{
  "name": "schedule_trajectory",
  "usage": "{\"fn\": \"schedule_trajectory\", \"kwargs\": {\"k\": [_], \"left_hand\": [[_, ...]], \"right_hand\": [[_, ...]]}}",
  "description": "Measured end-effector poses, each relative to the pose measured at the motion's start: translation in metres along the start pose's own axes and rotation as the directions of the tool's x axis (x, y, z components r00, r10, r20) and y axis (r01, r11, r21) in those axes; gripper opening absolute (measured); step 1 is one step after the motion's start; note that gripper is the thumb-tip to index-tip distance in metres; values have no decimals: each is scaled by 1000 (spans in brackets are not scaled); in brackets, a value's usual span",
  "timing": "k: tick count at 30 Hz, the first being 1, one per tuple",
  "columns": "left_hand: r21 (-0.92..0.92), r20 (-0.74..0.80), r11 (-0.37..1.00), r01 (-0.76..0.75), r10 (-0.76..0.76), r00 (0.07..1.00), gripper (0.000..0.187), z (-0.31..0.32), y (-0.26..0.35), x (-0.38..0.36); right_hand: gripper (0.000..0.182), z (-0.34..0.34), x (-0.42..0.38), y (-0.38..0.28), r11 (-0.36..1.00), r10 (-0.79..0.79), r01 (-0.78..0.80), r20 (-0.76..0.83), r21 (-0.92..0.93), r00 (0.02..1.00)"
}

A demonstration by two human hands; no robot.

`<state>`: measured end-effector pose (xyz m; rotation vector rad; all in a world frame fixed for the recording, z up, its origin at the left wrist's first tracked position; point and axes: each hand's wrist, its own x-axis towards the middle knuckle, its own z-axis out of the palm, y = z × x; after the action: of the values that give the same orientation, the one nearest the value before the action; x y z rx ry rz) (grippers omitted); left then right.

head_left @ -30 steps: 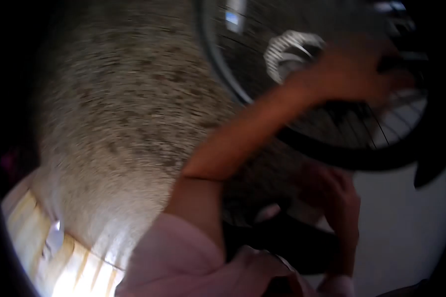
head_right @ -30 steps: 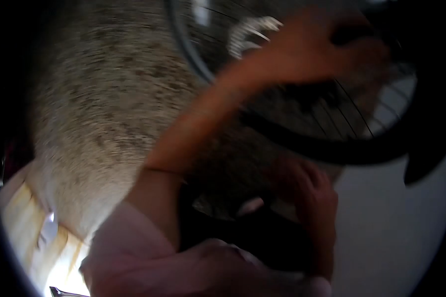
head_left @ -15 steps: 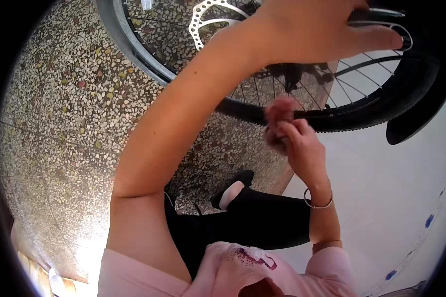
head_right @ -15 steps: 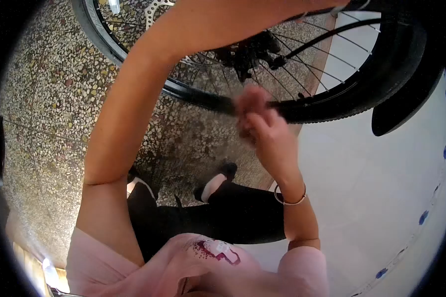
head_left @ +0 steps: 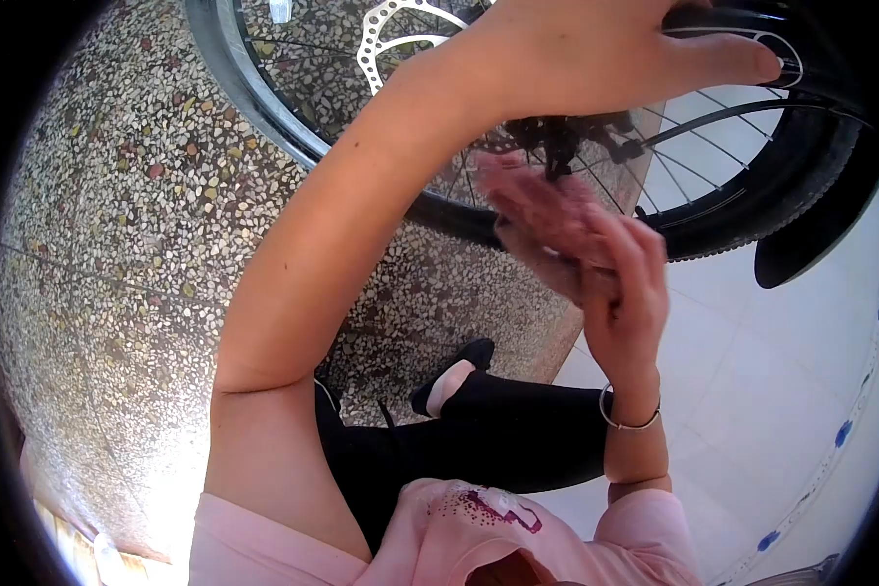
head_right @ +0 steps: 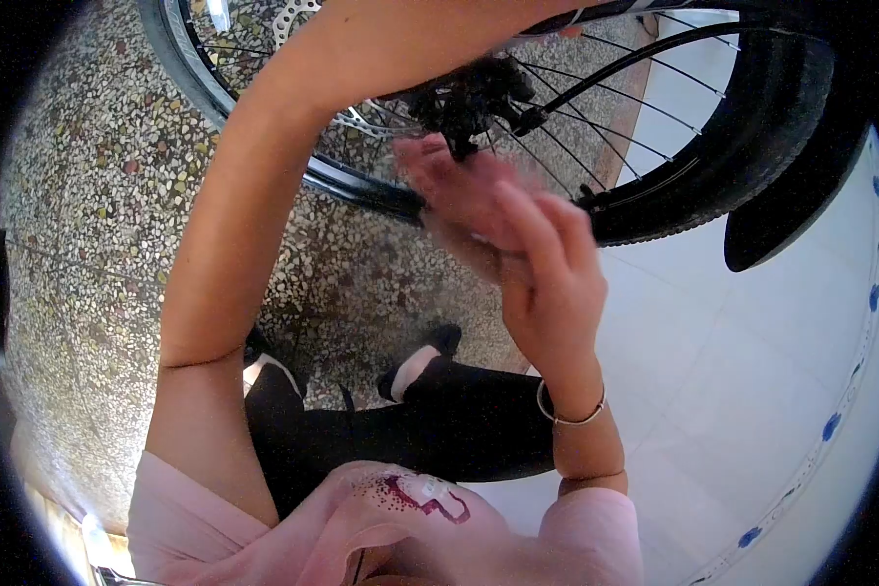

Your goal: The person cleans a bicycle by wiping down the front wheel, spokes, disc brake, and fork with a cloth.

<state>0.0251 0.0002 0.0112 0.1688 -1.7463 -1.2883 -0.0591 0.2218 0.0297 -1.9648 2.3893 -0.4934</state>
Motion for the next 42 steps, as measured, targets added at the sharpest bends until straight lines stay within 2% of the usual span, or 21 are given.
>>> {"fn": "schedule_trajectory", "kwargs": {"k": [2, 4, 8, 10, 13, 15, 16, 18, 19, 22, 25, 27, 28, 30, 32, 34, 35, 37, 38, 40, 42], "left_hand": [[-1, 55, 1000, 5, -5, 998, 66, -3, 2, 1], [-38, 42, 999, 1, 1, 999, 67, -4, 7, 0], [-75, -25, 995, 65, -67, 997, 65, 1, 14, 0], [-110, 2, 987, 117, -117, 993, 61, 1, 18, 0], [-135, 2, 985, 111, -111, 994, 56, 3, 17, 3], [-96, -32, 992, 79, -82, 996, 53, 5, 20, 3], [-98, -26, 993, 70, -73, 997, 52, 6, 16, 3], [-103, -15, 993, 53, -55, 998, 50, 9, 7, 4], [-99, -16, 991, 90, -92, 996, 51, 8, 16, 2], [-327, 134, 906, 270, -238, 962, 53, -9, 18, 5], [-309, 39, 926, 215, -214, 976, 52, 0, 10, 2], [-257, 85, 920, 297, -285, 955, 50, 5, 2, 5], [-240, 100, 916, 323, -307, 946, 49, 7, 1, 7], [-201, 76, 936, 288, -278, 957, 47, 5, 0, 6], [-229, 78, 937, 263, -252, 965, 46, -4, 13, 4], [-270, 92, 929, 251, -235, 968, 46, -5, 15, 3], [-262, 85, 928, 264, -251, 964, 46, 0, 9, 2], [-255, 76, 926, 278, -267, 961, 46, 4, 8, 4], [-251, 46, 927, 278, -275, 960, 47, 5, 10, 6], [-248, 16, 927, 281, -286, 958, 47, 7, 11, 5], [-142, -34, 977, 161, -167, 985, 50, 7, 10, 2]], "right_hand": [[36, 4, -2, 2, 994, 109, -111, 273, -6, 956], [37, 7, -3, 1, 998, 62, -56, 251, -29, 966], [36, -5, -1, -1, 999, -27, 23, 102, 45, 994], [34, -8, 0, -2, 988, -150, 135, -270, -75, 951], [39, -13, 1, -6, 983, -132, 95, -246, -158, 960], [49, -10, 9, -6, 973, -49, 26, -96, -230, 994], [56, -2, 10, 3, 980, -23, 23, 0, -199, 1000], [58, 17, 8, 13, 993, -62, 65, 29, -99, 998], [58, 16, 8, 10, 992, -62, 64, 22, -107, 998], [54, 7, 9, 2, 999, 28, -29, 69, 16, 997], [50, -4, 8, 1, 999, 36, -42, 165, 33, 986], [43, -9, 8, 0, 991, 95, -121, 331, 58, 939], [43, -12, 8, 0, 991, 98, -123, 330, 56, 939], [38, -16, 10, 2, 987, 75, -80, 38, 140, 996], [34, -18, 8, 5, 985, 113, -86, -184, 152, 976], [36, -17, 14, 9, 987, 48, 13, -369, 161, 928], [36, -17, 18, 9, 987, 49, 12, -369, 161, 928], [42, -18, 25, 7, 988, -92, 44, -337, -146, 937], [42, -15, 28, 7, 988, -92, 45, -335, -145, 938], [49, -5, 32, 3, 995, -57, 54, -36, -89, 998], [48, 8, 32, -3, 1000, -28, 27, -63, -14, 998]]}}
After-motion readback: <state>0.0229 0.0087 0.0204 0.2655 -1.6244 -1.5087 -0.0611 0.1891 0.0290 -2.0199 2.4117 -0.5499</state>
